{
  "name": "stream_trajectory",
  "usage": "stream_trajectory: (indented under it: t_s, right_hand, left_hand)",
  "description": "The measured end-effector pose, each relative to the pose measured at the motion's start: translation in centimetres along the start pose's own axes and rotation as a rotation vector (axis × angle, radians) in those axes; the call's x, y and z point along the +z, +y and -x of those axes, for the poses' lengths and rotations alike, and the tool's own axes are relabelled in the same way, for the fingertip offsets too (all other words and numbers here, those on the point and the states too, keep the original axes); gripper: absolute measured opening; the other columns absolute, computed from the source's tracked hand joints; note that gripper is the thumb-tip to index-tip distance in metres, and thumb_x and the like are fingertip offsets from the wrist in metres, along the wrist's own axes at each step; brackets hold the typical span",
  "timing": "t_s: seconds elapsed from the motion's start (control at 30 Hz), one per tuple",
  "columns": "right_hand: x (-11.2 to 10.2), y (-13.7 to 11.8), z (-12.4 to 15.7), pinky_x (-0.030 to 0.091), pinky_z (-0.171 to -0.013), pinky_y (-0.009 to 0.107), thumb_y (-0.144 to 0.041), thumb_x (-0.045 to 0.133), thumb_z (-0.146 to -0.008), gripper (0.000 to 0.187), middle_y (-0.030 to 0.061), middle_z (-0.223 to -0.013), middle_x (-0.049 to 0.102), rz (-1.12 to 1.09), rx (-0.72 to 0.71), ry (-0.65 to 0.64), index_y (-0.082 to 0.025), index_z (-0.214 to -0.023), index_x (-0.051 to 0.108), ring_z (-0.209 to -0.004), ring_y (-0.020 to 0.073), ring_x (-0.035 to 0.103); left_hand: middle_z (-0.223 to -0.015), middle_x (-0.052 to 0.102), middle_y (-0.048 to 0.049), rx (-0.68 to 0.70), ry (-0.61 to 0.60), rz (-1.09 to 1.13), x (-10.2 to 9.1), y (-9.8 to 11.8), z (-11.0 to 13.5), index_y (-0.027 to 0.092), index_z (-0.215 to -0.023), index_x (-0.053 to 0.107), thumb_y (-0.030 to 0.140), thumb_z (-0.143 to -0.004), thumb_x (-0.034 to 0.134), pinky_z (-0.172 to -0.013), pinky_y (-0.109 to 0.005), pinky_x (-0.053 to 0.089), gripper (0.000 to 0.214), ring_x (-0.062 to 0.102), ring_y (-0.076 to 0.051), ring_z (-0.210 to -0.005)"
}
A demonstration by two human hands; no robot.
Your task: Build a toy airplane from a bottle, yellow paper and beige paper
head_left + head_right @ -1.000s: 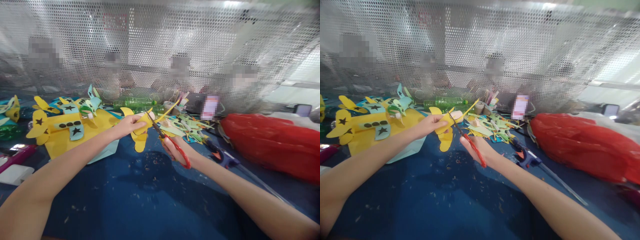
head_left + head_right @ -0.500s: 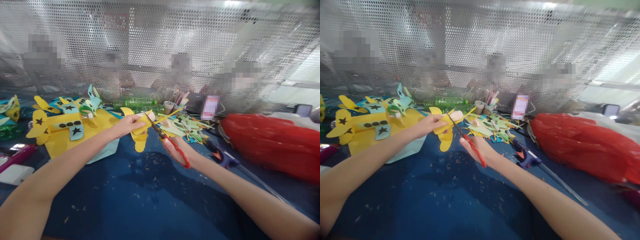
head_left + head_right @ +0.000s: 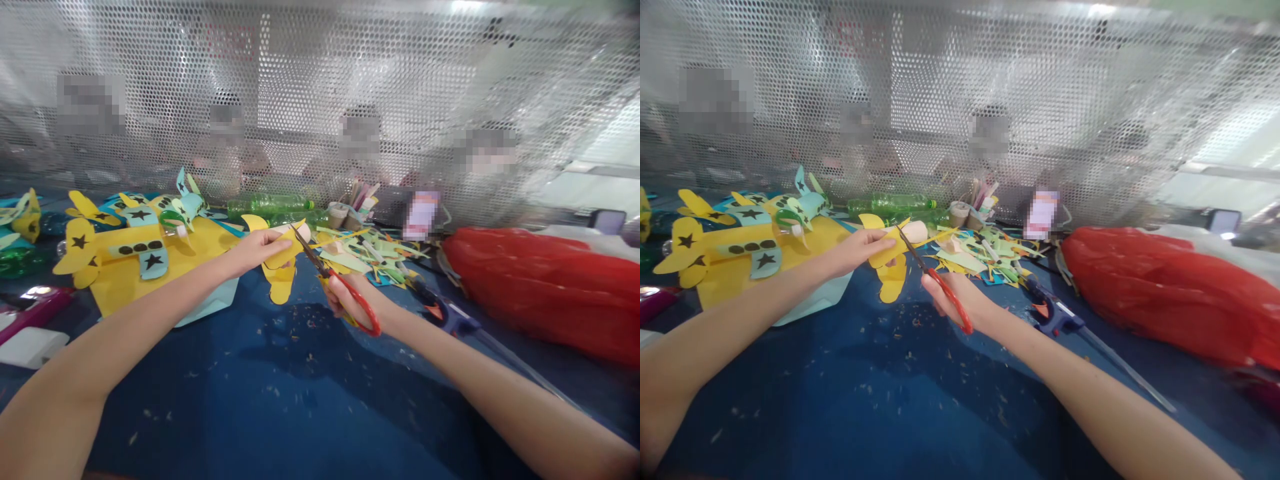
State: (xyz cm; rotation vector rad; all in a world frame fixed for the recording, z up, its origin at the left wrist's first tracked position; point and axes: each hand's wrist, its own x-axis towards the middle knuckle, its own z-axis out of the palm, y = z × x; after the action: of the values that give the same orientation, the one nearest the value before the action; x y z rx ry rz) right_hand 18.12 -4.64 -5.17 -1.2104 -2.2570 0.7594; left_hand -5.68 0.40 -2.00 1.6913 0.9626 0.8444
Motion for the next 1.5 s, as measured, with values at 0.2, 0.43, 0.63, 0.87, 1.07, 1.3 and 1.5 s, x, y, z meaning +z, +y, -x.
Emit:
stream_trajectory:
  t_s: [0.2,0.43,0.63,0.87,1.07,1.3,1.5]
  right_hand:
    - [-0.7,-0.8,0.2,0.054,-0.067,0.036,-0.086,0.011,-0.084,0.084,0.0123,-0.074,0.069,0.008,0.055,-0.069,-0.019,-0.069,0.058,-0.068,0.021,0.065]
    - [-0.8,-1.2,0.2,0.052,-0.064,0.035,-0.082,0.012,-0.088,0.079,0.0105,-0.071,0.067,0.09,-0.035,-0.054,-0.019,-0.072,0.056,-0.064,0.0195,0.063]
    - [-0.6,-0.7,0.1,0.051,-0.063,0.034,-0.082,0.014,-0.088,0.078,0.0111,-0.07,0.068,0.075,-0.016,-0.046,-0.019,-0.071,0.057,-0.064,0.02,0.064]
    - [-0.5,-0.7,0.0,0.043,-0.054,0.032,-0.076,0.019,-0.091,0.068,0.0058,-0.058,0.06,0.085,0.001,-0.021,-0.022,-0.062,0.047,-0.052,0.0164,0.054]
    - [0.1,-0.8,0.0,0.041,-0.051,0.031,-0.077,0.016,-0.09,0.064,0.0012,-0.051,0.045,0.09,0.04,0.014,-0.024,-0.06,0.035,-0.05,0.0153,0.046]
    - [0.3,-0.5,0.0,0.041,-0.049,0.029,-0.074,0.018,-0.093,0.062,-0.001,-0.047,0.042,0.036,-0.027,0.031,-0.024,-0.06,0.036,-0.047,0.0131,0.041]
    - [0.4,-0.4,0.1,0.04,-0.046,0.028,-0.071,0.023,-0.094,0.06,-0.0012,-0.046,0.042,0.036,-0.018,0.061,-0.024,-0.059,0.036,-0.045,0.0127,0.042]
  left_hand:
    - [-0.073,0.07,-0.0051,0.046,-0.027,-0.061,0.0,-0.1,0.1,0.014,-0.081,0.067,0.038,-0.09,0.057,-0.06,-0.023,0.044,0.027,0.062,-0.013,-0.065]
    - [-0.074,0.069,-0.0054,0.074,-0.02,-0.14,0.2,0.0,0.2,0.014,-0.082,0.067,0.042,-0.089,0.056,-0.061,-0.026,0.046,0.03,0.063,-0.016,-0.069]
    - [-0.076,0.07,-0.0055,0.079,-0.023,-0.131,0.3,-0.2,0.2,0.016,-0.08,0.067,0.042,-0.087,0.058,-0.063,-0.028,0.048,0.028,0.065,-0.018,-0.072]
    - [-0.074,0.07,-0.0047,0.052,-0.023,-0.101,0.4,-0.1,0.3,0.016,-0.08,0.068,0.039,-0.087,0.058,-0.063,-0.027,0.048,0.026,0.065,-0.017,-0.071]
    - [-0.074,0.07,-0.0043,0.011,-0.007,-0.045,0.7,0.3,0.4,0.014,-0.08,0.068,0.036,-0.087,0.059,-0.062,-0.026,0.047,0.024,0.065,-0.016,-0.068]
    - [-0.074,0.071,-0.005,0.014,-0.02,-0.032,0.6,0.3,0.4,0.014,-0.081,0.069,0.036,-0.087,0.058,-0.063,-0.026,0.048,0.025,0.064,-0.015,-0.068]
    - [-0.074,0.07,-0.0056,0.027,-0.019,-0.057,0.5,0.2,0.4,0.014,-0.082,0.069,0.038,-0.087,0.057,-0.062,-0.026,0.047,0.027,0.063,-0.016,-0.067]
